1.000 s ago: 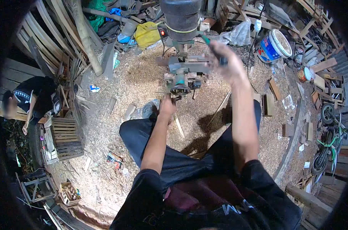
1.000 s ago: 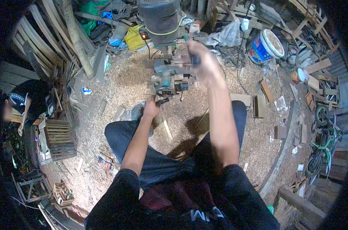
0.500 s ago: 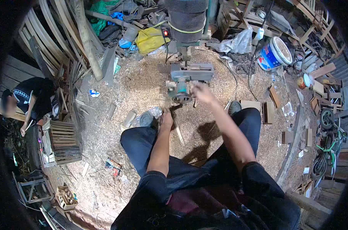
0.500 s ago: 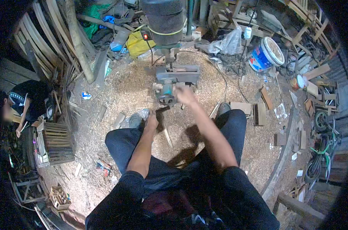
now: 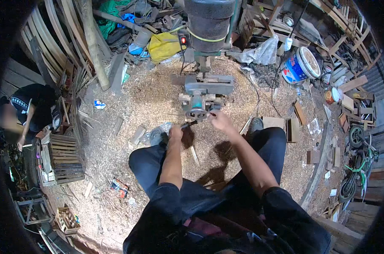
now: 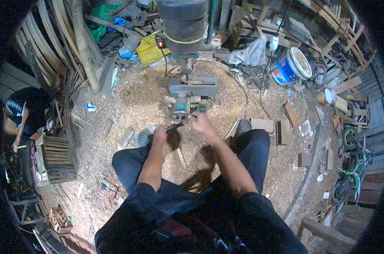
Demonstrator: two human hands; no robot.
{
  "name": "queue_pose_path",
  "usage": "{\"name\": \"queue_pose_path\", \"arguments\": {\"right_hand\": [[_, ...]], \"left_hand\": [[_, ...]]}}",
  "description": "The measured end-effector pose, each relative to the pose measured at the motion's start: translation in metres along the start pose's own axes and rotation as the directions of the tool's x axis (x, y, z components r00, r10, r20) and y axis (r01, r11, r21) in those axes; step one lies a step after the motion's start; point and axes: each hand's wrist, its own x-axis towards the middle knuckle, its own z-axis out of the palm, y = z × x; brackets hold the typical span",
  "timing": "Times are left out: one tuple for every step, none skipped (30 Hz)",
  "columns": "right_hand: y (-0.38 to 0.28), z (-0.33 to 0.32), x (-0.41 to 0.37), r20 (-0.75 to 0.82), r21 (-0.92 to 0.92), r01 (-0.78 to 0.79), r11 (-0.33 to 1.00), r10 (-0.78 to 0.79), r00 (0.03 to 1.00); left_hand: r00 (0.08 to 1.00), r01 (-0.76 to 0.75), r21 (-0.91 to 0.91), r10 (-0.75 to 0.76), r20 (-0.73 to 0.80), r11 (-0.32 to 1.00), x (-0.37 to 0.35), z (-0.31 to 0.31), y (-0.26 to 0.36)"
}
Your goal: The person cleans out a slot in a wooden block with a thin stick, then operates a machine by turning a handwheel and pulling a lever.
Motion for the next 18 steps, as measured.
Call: {"name": "queue_pose_path", "arguments": {"right_hand": [[0.003, 0.002, 0.0, -0.023, -0.018, 0.027, 0.999, -0.027, 0.999], [0.006, 0.005, -0.002, -0.036, -0.033, 0.049, 0.998, -0.05, 0.998], [-0.005, -0.001, -0.01, -0.022, 0.019, 0.011, 1.0, -0.011, 1.0], [-0.008, -0.003, -0.009, 0.003, 0.027, -0.013, 1.0, 0.013, 1.0], [-0.012, -0.012, -0.005, 0.018, 0.032, -0.033, 0.999, 0.032, 0.999], [-0.013, -0.022, 0.0, 0.029, 0.033, -0.055, 0.998, 0.054, 0.998], [-0.014, -0.03, 0.006, -0.053, 0.038, 0.02, 0.999, -0.018, 0.998], [0.001, -0.036, 0.024, -0.136, 0.044, 0.075, 0.996, -0.068, 0.988], [0.017, -0.043, 0.044, -0.214, 0.047, 0.129, 0.991, -0.116, 0.97], [0.01, -0.06, 0.052, -0.27, 0.029, 0.163, 0.986, -0.149, 0.951], [-0.006, -0.08, 0.058, -0.328, 0.008, 0.201, 0.98, -0.187, 0.926], [-0.028, -0.098, 0.059, -0.387, 0.062, 0.251, 0.966, -0.209, 0.898], [-0.052, -0.12, 0.063, -0.452, 0.11, 0.31, 0.944, -0.23, 0.862], [-0.075, -0.141, 0.069, -0.513, 0.108, 0.328, 0.938, -0.23, 0.827], [-0.092, -0.162, 0.082, -0.572, 0.103, 0.347, 0.932, -0.23, 0.788], [-0.095, -0.178, 0.115, -0.702, 0.015, 0.527, 0.85, -0.366, 0.611], [-0.132, -0.197, 0.114, -0.779, 0.016, 0.519, 0.855, -0.315, 0.542], [-0.163, -0.218, 0.119, -0.792, 0.06, 0.618, 0.784, -0.339, 0.507]], "left_hand": [[0.999, 0.028, -0.002, -0.028, 0.04, 1.0, 0.004, -0.002, 0.001], [0.994, 0.062, 0.001, -0.062, 0.087, 0.998, 0.001, -0.001, 0.001], [0.995, 0.089, -0.046, -0.087, 0.058, 0.995, -0.006, -0.006, 0.003], [0.993, 0.103, -0.038, -0.1, 0.061, 0.994, -0.006, -0.002, -0.003], [0.993, 0.106, -0.032, -0.104, 0.057, 0.994, 0.001, 0.001, -0.005], [0.993, 0.106, -0.031, -0.104, 0.054, 0.994, 0.008, 0.004, -0.001], [0.999, 0.043, -0.114, -0.039, 0.034, 0.993, 0.003, -0.017, 0.018], [0.999, -0.007, -0.153, 0.0, -0.041, 0.988, 0.0, -0.039, 0.038], [0.993, -0.054, -0.188, 0.033, -0.115, 0.981, -0.001, -0.059, 0.055], [0.977, -0.131, -0.264, 0.08, -0.195, 0.955, 0.003, -0.074, 0.067], [0.951, -0.216, -0.33, 0.122, -0.283, 0.919, 0.007, -0.09, 0.079], [0.895, -0.312, -0.369, 0.14, -0.424, 0.876, 0.005, -0.113, 0.096], [0.814, -0.417, -0.387, 0.149, -0.562, 0.822, 0.002, -0.144, 0.117], [0.752, -0.512, -0.394, 0.176, -0.635, 0.764, 0.0, -0.178, 0.137], [0.682, -0.602, -0.391, 0.194, -0.705, 0.696, -0.002, -0.214, 0.158], [0.584, -0.649, -0.287, 0.219, -0.782, 0.705, -0.004, -0.25, 0.181], [0.478, -0.681, -0.179, 0.245, -0.843, 0.71, -0.005, -0.282, 0.201], [0.391, -0.741, -0.123, 0.275, -0.879, 0.661, -0.004, -0.314, 0.22]]}}
